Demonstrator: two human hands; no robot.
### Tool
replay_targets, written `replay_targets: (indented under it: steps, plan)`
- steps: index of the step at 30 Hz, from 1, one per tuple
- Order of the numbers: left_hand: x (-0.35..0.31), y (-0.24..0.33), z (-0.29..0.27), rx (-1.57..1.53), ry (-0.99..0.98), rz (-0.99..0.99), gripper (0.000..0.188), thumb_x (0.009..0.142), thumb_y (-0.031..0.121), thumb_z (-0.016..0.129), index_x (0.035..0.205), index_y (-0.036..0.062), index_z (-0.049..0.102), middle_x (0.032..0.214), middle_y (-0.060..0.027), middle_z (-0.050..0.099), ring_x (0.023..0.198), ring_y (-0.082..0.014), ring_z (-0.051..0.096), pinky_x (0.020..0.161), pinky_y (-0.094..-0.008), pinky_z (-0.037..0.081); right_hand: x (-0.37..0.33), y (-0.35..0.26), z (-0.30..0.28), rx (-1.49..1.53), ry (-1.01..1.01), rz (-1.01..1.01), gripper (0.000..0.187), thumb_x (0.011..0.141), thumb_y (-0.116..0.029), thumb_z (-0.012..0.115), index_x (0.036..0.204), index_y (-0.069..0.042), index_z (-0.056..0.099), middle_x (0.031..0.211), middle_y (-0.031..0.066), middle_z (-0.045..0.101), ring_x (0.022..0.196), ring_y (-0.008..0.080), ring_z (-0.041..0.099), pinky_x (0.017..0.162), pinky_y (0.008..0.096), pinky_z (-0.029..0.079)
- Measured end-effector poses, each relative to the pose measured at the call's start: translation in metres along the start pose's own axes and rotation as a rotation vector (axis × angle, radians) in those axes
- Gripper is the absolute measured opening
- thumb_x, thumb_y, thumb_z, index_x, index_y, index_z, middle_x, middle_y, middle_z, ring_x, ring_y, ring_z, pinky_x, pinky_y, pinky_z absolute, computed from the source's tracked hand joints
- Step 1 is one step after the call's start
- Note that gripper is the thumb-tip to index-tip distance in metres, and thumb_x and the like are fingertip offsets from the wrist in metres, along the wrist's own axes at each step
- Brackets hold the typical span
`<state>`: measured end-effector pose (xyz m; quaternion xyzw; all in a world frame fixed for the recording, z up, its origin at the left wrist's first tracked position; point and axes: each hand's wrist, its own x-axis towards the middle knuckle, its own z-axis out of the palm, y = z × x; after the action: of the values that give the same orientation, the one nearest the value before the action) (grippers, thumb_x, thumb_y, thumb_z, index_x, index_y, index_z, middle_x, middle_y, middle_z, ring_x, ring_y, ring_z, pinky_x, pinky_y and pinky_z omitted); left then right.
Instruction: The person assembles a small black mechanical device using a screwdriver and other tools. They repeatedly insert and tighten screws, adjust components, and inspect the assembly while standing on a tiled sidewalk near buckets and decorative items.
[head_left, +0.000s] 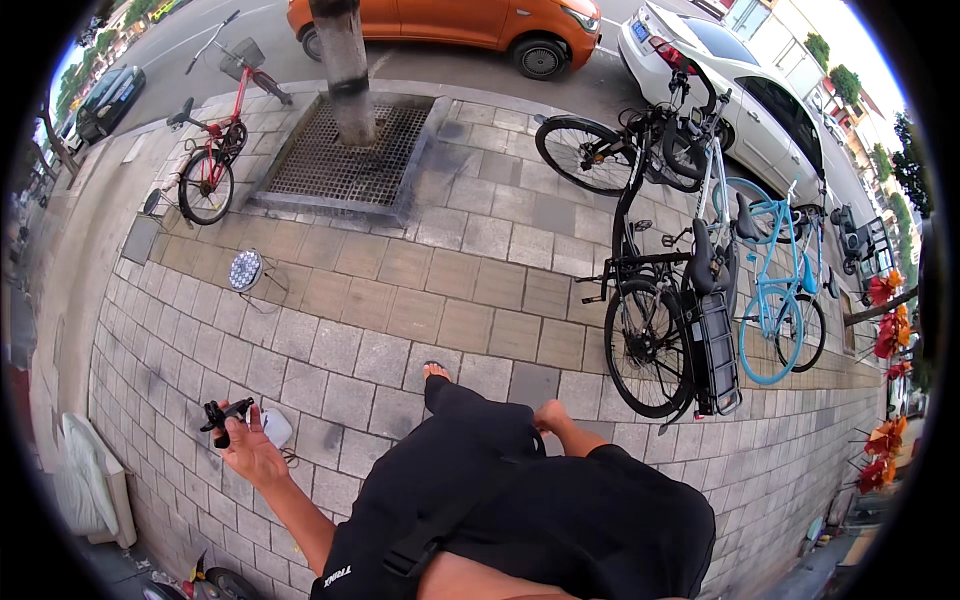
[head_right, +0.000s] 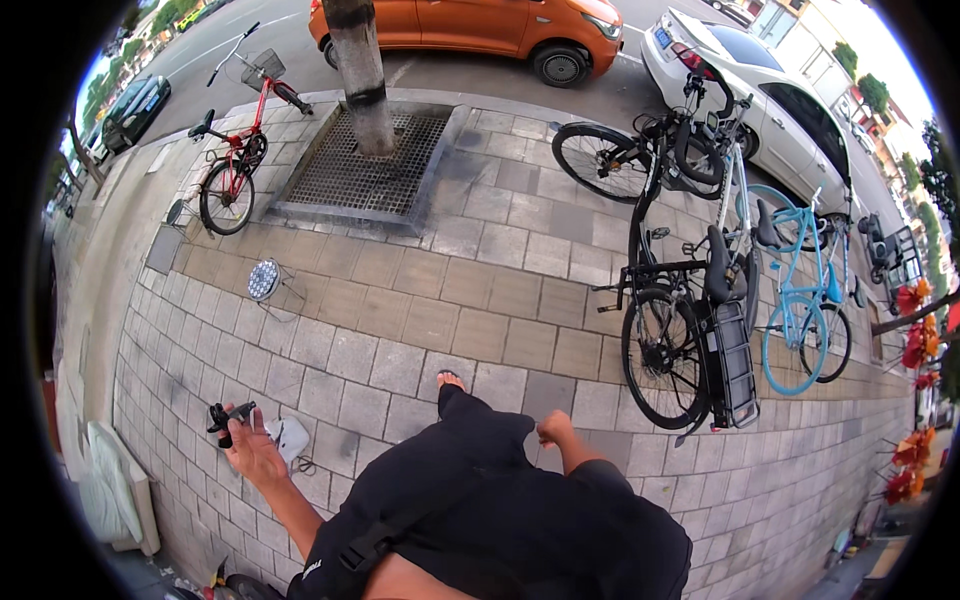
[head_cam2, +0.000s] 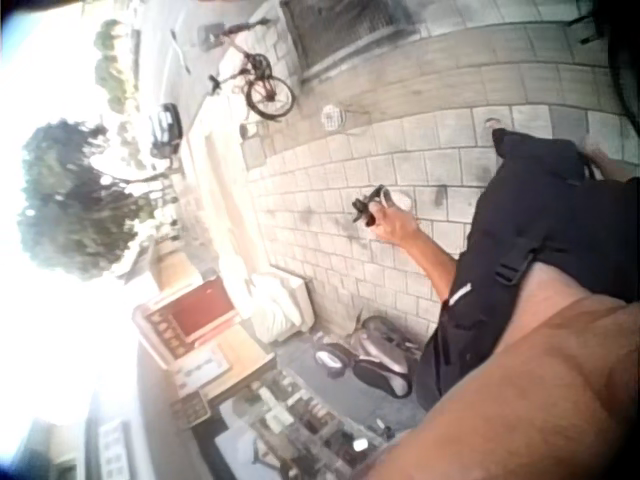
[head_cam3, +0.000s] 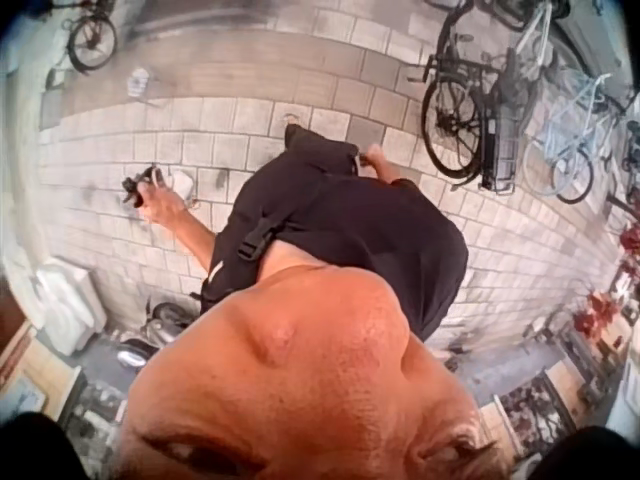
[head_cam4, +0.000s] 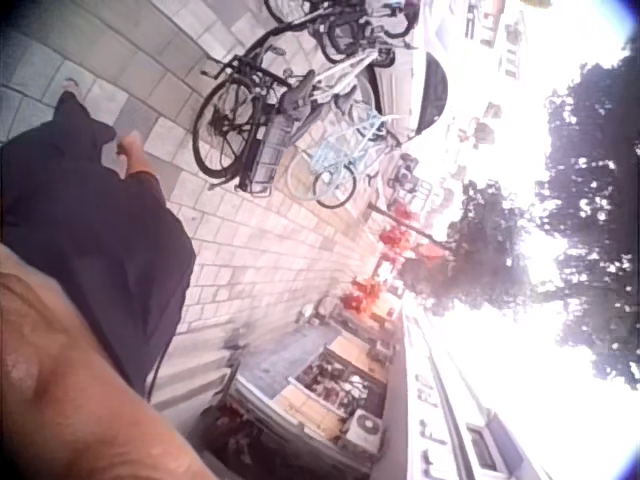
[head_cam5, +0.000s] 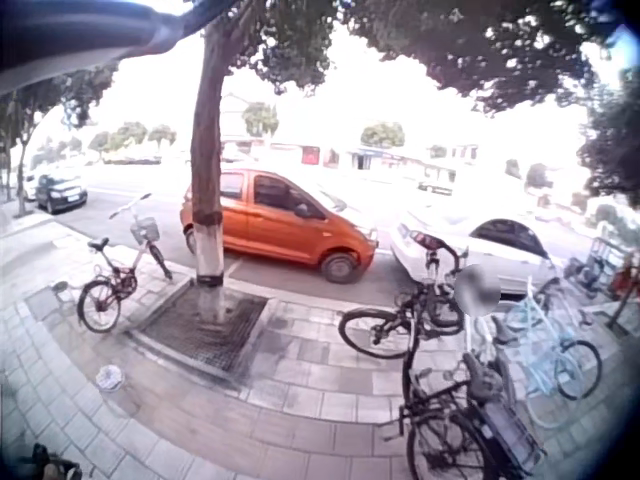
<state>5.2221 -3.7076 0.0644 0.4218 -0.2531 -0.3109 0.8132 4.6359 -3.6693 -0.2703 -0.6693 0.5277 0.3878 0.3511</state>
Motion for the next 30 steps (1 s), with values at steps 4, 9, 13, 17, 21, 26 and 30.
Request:
replay_targets:
  steps: [4,9,13,17,21,26,30]
  plan:
    - [0.078,0.007,0.011,0.021,0.018,0.012,0.043,0.102,0.023,0.069,0.136,0.003,0.052,0.139,-0.0093,0.058,0.113,-0.0202,0.062,0.099,-0.0392,0.053,0.092,-0.02,-0.157,0.184,0.373,-0.055,0.025,0.085,-0.033,0.064,0.078,-0.013,0.078,0.083,0.0076,0.077,0.079,0.0245,0.075,0.073,0.0413,0.06]
    - [0.165,-0.006,0.017,0.014,0.049,0.006,0.045,0.103,0.026,0.067,0.138,0.002,0.051,0.137,-0.0081,0.059,0.114,-0.0207,0.061,0.101,-0.0408,0.051,0.09,-0.106,-0.37,0.776,0.859,-0.108,0.031,0.089,-0.031,0.064,0.096,-0.004,0.077,0.087,0.0241,0.073,0.085,0.0388,0.074,0.08,0.0484,0.057]
    - [0.238,-0.04,0.019,-0.002,0.054,-0.06,0.045,0.103,0.026,0.068,0.139,0.0029,0.051,0.137,-0.0092,0.059,0.115,-0.0206,0.06,0.1,-0.0404,0.052,0.095,-0.138,-0.438,0.855,0.88,-0.129,0.033,0.09,-0.033,0.062,0.097,-0.004,0.076,0.089,0.026,0.072,0.089,0.0431,0.072,0.082,0.049,0.057]
    - [0.326,-0.075,0.013,-0.068,0.025,-0.152,0.049,0.102,0.025,0.068,0.141,0.0038,0.049,0.138,-0.0097,0.059,0.115,-0.0219,0.06,0.099,-0.0407,0.051,0.114,-0.138,-0.41,0.594,0.737,0.099,0.028,0.089,-0.026,0.059,0.089,-0.004,0.077,0.087,0.0235,0.073,0.085,0.0396,0.073,0.082,0.0476,0.058]
    - [0.405,-0.085,0.016,-0.08,-0.03,-0.185,0.052,0.102,0.026,0.069,0.143,0.0034,0.047,0.137,-0.0096,0.059,0.116,-0.0223,0.059,0.099,-0.0407,0.051,0.078,-0.153,-0.329,0.893,0.111,0.513,0.022,0.082,-0.015,0.06,0.07,-0.007,0.076,0.07,0.0094,0.076,0.07,0.0192,0.077,0.069,0.0351,0.062]
    - [0.482,-0.104,0.007,-0.096,-0.054,-0.21,0.047,0.102,0.026,0.069,0.139,0.0011,0.053,0.135,-0.0094,0.062,0.118,-0.0222,0.059,0.102,-0.0414,0.051,0.032,-0.203,-0.302,0.74,0.082,0.496,0.021,0.08,-0.016,0.059,0.073,-0.006,0.076,0.072,0.0126,0.075,0.066,0.0221,0.076,0.07,0.0359,0.061]
    - [0.51,-0.117,-0.007,-0.148,0.085,-0.24,0.045,0.101,0.025,0.069,0.137,0.0014,0.054,0.133,-0.0097,0.063,0.114,-0.0236,0.062,0.101,-0.0425,0.051,0.06,-0.214,-0.345,0.784,0.239,0.495,0.018,0.08,-0.021,0.065,0.076,-0.011,0.08,0.074,0.0096,0.077,0.068,0.0228,0.076,0.07,0.0342,0.061]
